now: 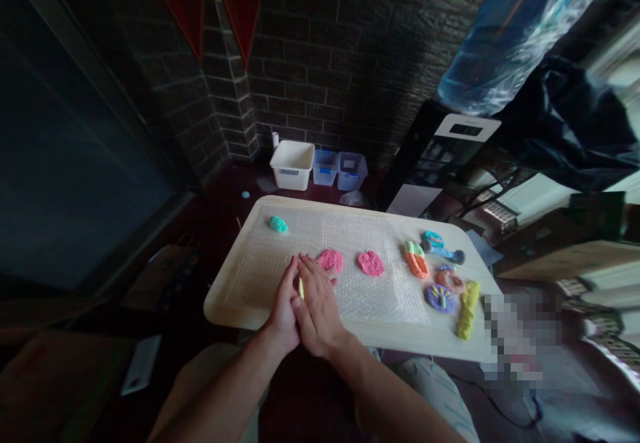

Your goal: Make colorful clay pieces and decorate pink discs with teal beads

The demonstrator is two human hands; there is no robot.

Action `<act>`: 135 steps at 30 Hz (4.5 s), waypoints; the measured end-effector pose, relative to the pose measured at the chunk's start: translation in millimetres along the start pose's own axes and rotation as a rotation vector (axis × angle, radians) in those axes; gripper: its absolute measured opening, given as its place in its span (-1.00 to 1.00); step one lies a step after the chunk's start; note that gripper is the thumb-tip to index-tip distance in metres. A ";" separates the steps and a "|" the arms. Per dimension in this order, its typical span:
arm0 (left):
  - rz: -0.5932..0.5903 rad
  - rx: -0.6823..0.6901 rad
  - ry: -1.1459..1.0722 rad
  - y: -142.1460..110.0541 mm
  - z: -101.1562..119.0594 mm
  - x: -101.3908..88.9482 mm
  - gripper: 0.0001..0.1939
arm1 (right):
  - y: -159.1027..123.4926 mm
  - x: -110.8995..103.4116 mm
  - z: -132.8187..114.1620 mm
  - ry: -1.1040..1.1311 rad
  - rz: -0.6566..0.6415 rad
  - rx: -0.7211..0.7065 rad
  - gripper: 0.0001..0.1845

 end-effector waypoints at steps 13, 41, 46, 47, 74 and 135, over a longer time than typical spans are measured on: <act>-0.055 0.013 -0.111 2.0 6.0 4.1 -0.36 | 29.6 -10.4 -6.3 0.024 0.014 0.086 -0.41; -0.135 -0.010 0.455 53.1 3.4 -6.2 -0.59 | -15.3 -59.9 110.8 1.048 0.264 0.590 -0.61; -0.060 0.080 0.495 56.3 5.6 -6.6 -0.60 | -19.0 -68.1 111.7 1.012 0.302 0.601 -0.58; -0.053 0.087 0.496 57.3 5.8 -6.9 -0.60 | -17.2 -67.8 110.6 1.017 0.274 0.587 -0.59; 0.001 0.122 0.528 56.9 20.4 -16.8 -0.48 | -1.0 -59.8 107.4 0.951 0.183 0.528 -0.68; -0.147 -0.053 0.605 29.7 -10.9 -16.8 -0.55 | -63.9 -126.6 84.1 0.070 0.375 0.333 -0.80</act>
Point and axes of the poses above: each hand's wrist, its own y-axis towards the middle knuckle, its own x-axis out of the palm, z = x × y, the point moved 6 cm from there along y, towards the middle knuckle, and after that the axes turned 9 degrees about -z, right-handed, at the moved point
